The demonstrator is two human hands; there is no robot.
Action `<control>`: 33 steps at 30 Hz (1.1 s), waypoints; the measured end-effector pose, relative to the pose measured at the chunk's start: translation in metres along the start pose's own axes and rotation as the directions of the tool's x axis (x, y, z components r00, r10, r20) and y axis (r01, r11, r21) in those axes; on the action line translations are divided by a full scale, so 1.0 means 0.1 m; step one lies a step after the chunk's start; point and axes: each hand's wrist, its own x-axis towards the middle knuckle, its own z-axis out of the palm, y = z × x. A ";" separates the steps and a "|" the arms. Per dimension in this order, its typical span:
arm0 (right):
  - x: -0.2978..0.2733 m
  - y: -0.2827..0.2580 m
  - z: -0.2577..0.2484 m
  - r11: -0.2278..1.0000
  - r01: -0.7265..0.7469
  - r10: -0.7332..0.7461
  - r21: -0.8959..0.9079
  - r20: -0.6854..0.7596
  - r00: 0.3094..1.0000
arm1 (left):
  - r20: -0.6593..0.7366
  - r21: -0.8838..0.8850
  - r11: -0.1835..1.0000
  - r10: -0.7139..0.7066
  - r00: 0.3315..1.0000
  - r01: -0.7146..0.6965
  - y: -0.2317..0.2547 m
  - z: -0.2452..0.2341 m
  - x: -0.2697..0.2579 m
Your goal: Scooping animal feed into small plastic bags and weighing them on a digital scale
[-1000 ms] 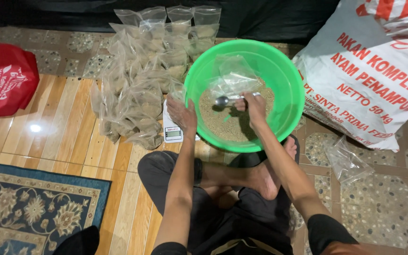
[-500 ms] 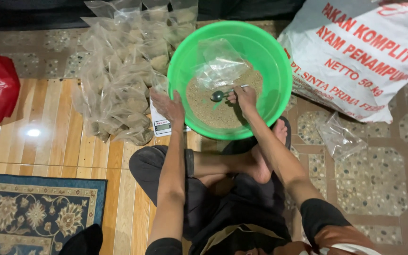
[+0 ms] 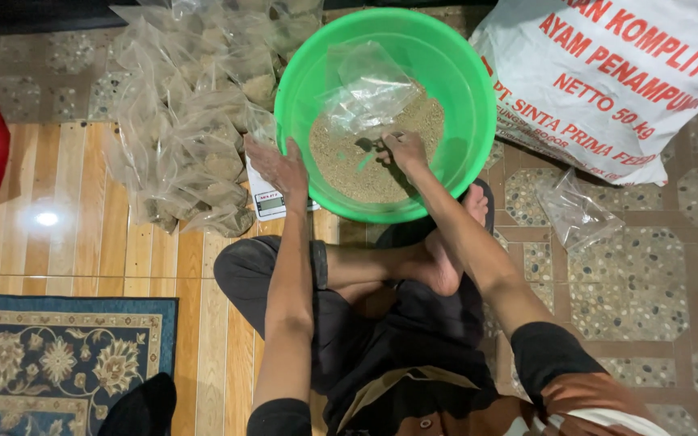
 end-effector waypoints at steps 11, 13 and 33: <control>-0.01 0.12 0.15 0.966 -0.168 0.112 0.195 0.269 0.957 | 0.016 0.016 0.999 -0.028 0.999 0.027 -0.03 0.03 -0.02; -0.06 0.08 0.13 0.962 -0.175 0.112 0.208 0.284 0.952 | -0.003 -0.008 1.000 -0.007 1.000 0.007 -0.02 0.02 -0.03; 0.08 -0.16 0.10 0.827 -0.052 -0.076 0.561 0.201 0.977 | -0.041 -0.036 0.999 -0.019 0.999 0.018 0.26 -0.29 0.03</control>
